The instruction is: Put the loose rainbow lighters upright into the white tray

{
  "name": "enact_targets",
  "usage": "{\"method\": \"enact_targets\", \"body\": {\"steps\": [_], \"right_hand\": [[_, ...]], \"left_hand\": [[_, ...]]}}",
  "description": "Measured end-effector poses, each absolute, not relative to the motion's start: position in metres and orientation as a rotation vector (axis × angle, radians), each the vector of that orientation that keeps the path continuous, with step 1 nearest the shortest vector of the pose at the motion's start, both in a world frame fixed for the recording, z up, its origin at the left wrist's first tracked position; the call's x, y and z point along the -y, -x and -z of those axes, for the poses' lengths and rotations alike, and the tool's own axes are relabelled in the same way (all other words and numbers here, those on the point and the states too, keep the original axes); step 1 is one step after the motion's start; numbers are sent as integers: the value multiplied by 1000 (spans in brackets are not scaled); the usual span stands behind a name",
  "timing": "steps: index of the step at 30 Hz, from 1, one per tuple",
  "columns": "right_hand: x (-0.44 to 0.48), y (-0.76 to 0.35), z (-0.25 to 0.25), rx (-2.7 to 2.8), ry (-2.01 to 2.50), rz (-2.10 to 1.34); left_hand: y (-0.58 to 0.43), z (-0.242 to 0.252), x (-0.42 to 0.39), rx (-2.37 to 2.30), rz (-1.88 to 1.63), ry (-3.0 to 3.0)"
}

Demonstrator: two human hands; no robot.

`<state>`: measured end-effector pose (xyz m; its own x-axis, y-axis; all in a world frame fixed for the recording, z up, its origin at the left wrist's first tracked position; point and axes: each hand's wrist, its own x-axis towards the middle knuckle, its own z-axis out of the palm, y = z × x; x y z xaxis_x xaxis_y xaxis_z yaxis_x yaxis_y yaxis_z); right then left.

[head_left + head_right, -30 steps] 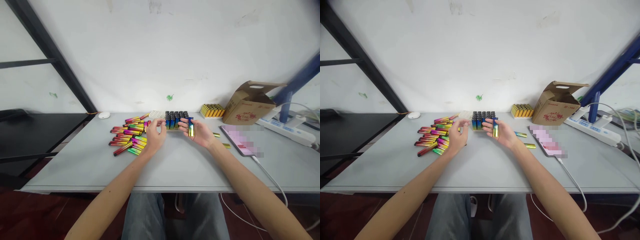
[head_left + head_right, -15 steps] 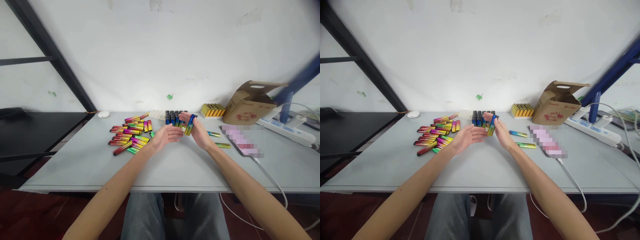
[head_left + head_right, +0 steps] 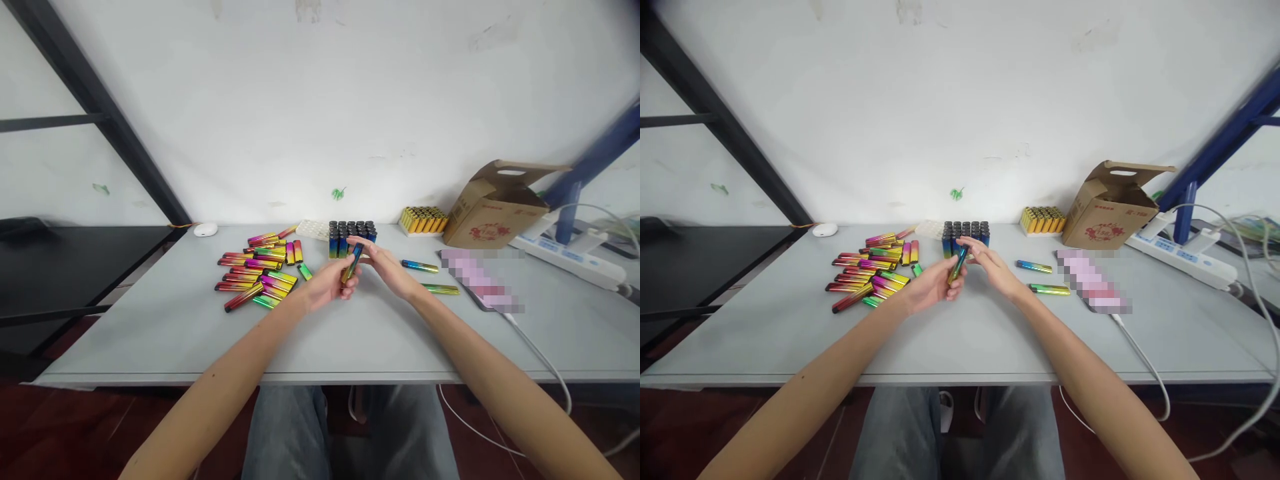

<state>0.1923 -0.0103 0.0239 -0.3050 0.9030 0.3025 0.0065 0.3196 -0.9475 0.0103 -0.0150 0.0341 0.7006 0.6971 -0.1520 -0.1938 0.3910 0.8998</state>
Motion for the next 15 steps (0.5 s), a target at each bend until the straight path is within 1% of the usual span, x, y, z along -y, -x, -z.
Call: {"method": "enact_targets", "body": {"steps": [4, 11, 15], "right_hand": [[6, -193, -23, 1440, 831, -1180], [9, -194, -34, 1292, 864, -1242], [8, -197, -35, 1235, 889, -1224]], "left_hand": [[-7, -34, 10, -535, -675, -970], [-11, -36, 14, -493, -939, -944], [-11, -38, 15, -500, -983, -960]]}}
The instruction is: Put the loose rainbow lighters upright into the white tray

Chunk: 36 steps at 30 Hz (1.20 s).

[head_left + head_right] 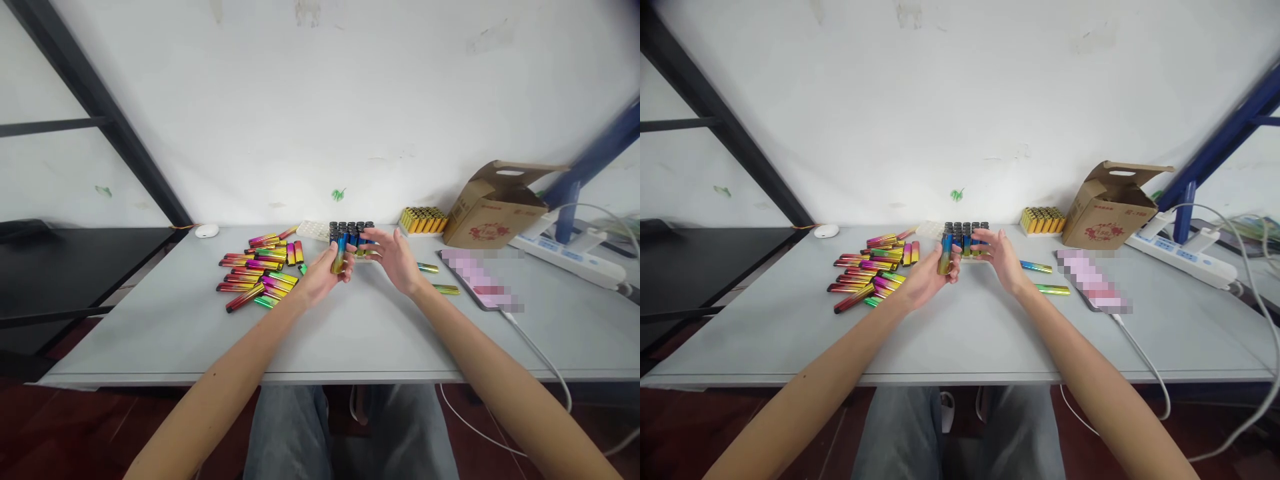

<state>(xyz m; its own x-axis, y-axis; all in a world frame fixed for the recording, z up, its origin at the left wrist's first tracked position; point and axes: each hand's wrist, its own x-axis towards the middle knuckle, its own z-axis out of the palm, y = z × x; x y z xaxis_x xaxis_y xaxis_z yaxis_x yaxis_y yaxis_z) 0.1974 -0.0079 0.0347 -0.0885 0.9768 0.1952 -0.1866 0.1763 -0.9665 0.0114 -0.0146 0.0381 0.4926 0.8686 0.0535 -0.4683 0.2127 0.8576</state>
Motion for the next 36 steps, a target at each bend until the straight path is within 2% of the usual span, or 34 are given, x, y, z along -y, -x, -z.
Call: {"method": "enact_targets", "body": {"steps": [12, 36], "right_hand": [[4, -201, -33, 1190, 960, -1167], [3, -200, -31, 1127, 874, -1206]], "left_hand": [[-4, -43, 11, -459, -806, -883], [-12, -40, 14, -594, -874, -964]]}}
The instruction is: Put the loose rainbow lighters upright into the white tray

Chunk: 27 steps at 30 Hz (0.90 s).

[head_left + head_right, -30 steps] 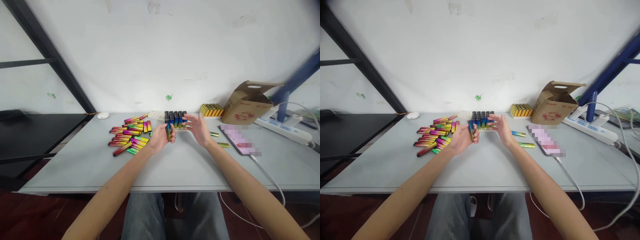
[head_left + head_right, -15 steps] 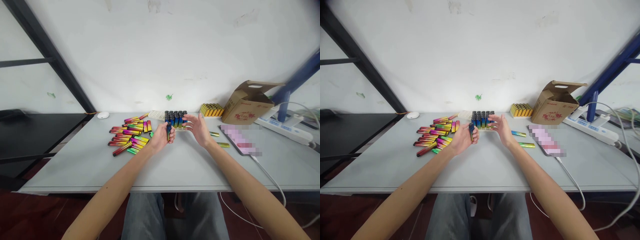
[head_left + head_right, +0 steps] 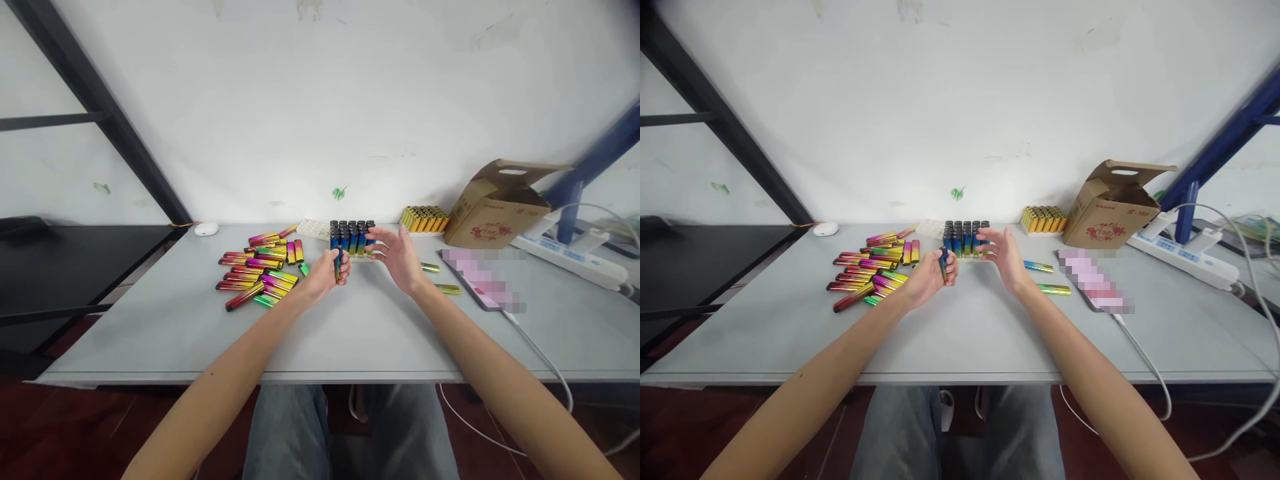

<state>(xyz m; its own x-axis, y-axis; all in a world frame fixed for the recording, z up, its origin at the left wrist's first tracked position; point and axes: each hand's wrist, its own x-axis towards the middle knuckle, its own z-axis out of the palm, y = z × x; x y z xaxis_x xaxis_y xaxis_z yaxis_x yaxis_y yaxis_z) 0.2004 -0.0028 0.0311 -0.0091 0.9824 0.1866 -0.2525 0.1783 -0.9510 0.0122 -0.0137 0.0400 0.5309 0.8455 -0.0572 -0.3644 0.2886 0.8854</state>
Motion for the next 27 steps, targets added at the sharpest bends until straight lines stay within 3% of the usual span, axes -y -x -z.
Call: {"method": "enact_targets", "body": {"steps": [27], "right_hand": [[1, -200, -31, 1074, 871, -1222]], "left_hand": [[-10, -39, 15, -372, -750, -791]]}}
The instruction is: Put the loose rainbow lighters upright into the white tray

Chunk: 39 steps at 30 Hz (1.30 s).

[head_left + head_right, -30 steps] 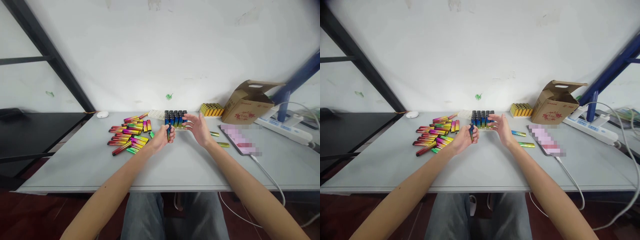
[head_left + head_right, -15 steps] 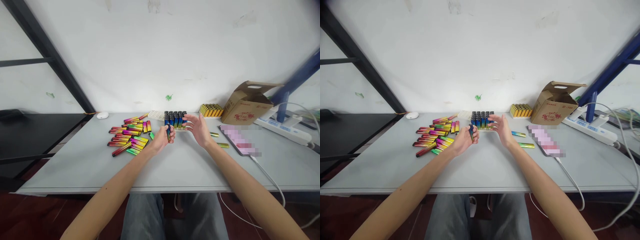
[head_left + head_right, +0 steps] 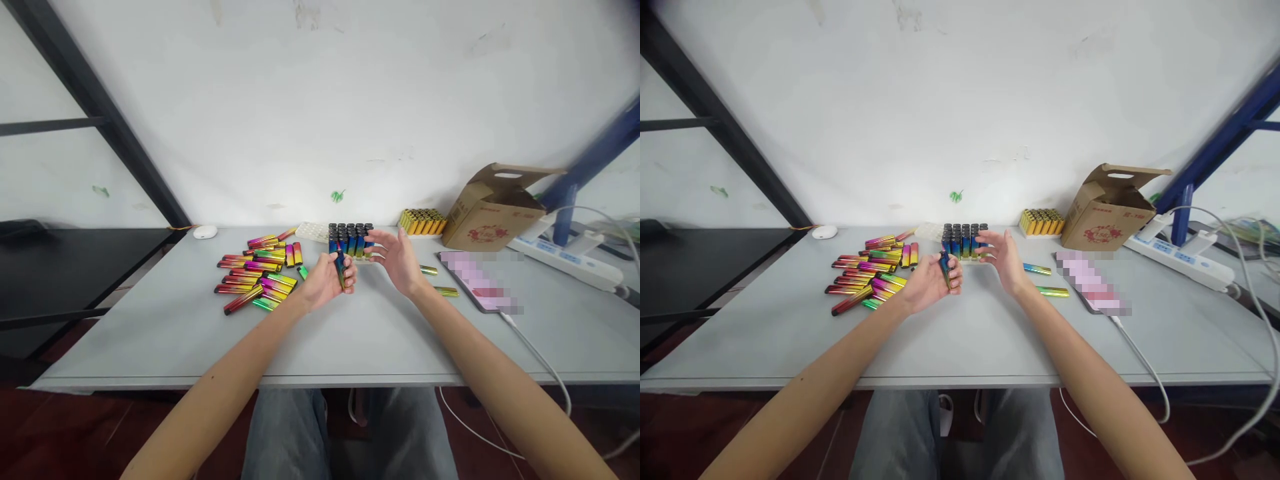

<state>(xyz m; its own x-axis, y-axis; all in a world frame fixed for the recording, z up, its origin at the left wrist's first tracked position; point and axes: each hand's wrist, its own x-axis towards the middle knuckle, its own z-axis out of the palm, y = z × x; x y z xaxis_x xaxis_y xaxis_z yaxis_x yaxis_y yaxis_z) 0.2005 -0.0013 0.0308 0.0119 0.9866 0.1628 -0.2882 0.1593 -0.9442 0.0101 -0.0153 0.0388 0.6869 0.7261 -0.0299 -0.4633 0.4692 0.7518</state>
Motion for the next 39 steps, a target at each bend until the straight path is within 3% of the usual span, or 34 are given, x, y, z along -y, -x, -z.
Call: {"method": "enact_targets", "body": {"steps": [32, 35, 39], "right_hand": [[4, -208, -38, 1174, 851, -1217], [3, -207, -35, 1271, 861, -1122], [7, -203, -31, 1566, 950, -734]], "left_hand": [[-11, -29, 12, -519, -862, -1092], [-12, -27, 11, -567, -880, -1148], [-13, -25, 10, -611, -869, -1204]]}}
